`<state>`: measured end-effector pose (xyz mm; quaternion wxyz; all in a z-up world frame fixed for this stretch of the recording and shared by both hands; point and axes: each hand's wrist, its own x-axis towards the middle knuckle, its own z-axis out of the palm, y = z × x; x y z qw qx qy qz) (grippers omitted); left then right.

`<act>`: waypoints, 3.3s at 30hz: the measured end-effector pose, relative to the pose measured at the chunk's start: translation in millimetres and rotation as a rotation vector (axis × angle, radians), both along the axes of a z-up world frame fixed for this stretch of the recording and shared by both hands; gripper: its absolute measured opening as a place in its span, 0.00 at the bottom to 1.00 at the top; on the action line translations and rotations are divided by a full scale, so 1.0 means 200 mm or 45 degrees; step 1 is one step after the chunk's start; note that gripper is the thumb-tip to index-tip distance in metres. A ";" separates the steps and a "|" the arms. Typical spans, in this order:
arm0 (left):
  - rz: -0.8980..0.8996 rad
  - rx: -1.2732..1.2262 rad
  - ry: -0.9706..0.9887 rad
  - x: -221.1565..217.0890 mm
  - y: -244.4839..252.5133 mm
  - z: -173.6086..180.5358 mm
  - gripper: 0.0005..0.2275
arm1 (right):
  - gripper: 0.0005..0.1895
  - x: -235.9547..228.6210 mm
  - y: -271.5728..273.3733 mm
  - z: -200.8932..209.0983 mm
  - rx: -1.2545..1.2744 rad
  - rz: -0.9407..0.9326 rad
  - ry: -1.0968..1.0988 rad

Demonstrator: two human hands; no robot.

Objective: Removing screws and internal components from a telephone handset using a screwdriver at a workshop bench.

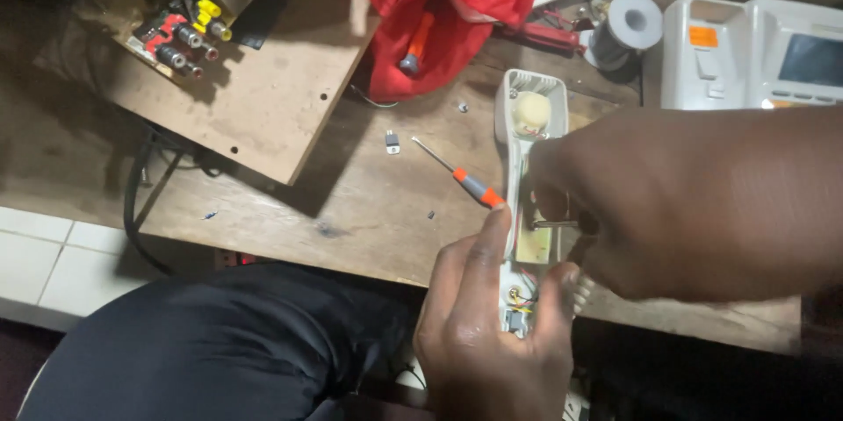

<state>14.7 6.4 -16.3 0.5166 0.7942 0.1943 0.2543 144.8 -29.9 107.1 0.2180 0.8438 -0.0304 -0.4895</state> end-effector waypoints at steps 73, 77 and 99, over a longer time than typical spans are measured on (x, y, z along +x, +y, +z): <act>-0.491 0.097 0.111 -0.01 0.03 0.00 0.09 | 0.16 -0.25 -0.54 -0.20 0.538 0.739 -0.219; -0.528 0.170 0.036 -0.01 0.05 0.00 0.05 | 0.10 -0.19 -0.21 -0.01 0.488 -0.823 -0.313; -0.610 0.073 0.358 0.00 0.07 0.04 0.20 | 0.20 -0.25 -0.36 -0.04 0.613 -0.353 -0.689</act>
